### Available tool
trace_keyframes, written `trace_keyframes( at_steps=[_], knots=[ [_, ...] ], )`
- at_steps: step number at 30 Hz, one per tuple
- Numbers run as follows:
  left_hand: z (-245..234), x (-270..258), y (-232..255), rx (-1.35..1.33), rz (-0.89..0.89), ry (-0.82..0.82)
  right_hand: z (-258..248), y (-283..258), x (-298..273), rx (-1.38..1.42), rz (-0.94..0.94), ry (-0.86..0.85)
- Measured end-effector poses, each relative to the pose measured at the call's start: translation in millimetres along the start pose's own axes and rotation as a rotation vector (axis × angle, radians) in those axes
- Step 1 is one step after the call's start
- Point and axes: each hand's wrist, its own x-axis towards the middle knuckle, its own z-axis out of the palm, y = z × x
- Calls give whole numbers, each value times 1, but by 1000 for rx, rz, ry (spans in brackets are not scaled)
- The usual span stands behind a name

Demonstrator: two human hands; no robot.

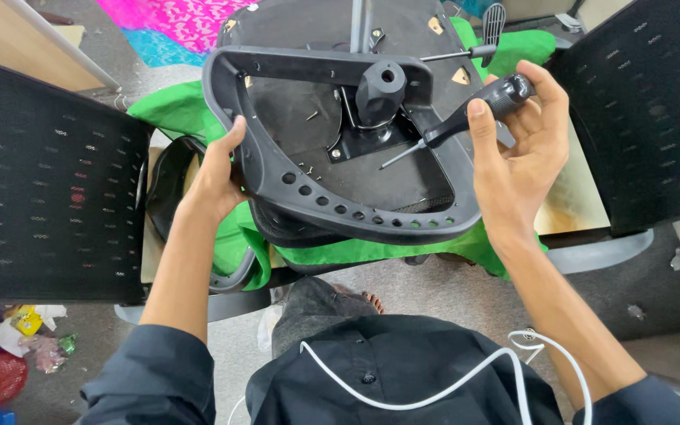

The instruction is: The person uses a screwdriver to tighten screws into the underside of an overturned chair base, securing a plastic frame to the central column. The person works methodically on multiple screw holes around the base.

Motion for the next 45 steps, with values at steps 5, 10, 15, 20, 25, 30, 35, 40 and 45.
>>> trace_keyframes(
  at_steps=[5, 10, 15, 20, 25, 30, 35, 40, 45],
  knots=[
    [0, 9, 2, 29, 46, -21, -3, -3, -2, -2, 28, 19],
    [5, 6, -12, -6, 80, 82, -6, -7, -4, 9, 21, 11],
    [28, -9, -38, -167, 69, 116, -10, -8, -1, 51, -26, -6],
    [58, -24, -69, -314, -20, 121, -13, -16, 4, -120, -25, 20],
    [92, -36, -100, -455, -139, 92, -3, -21, 6, -10, 7, 51],
    [113, -48, -120, -568, -220, 45, 8, -17, 8, 9, 21, 71],
    [111, -55, -117, -584, -260, -3, 19, -15, 8, 3, 18, 53],
    [105, -63, -101, -348, -229, -45, 41, -20, 11, -33, 42, -2],
    [81, -77, -73, 97, -199, -170, 78, -28, 19, 8, 63, -134]
  ],
)
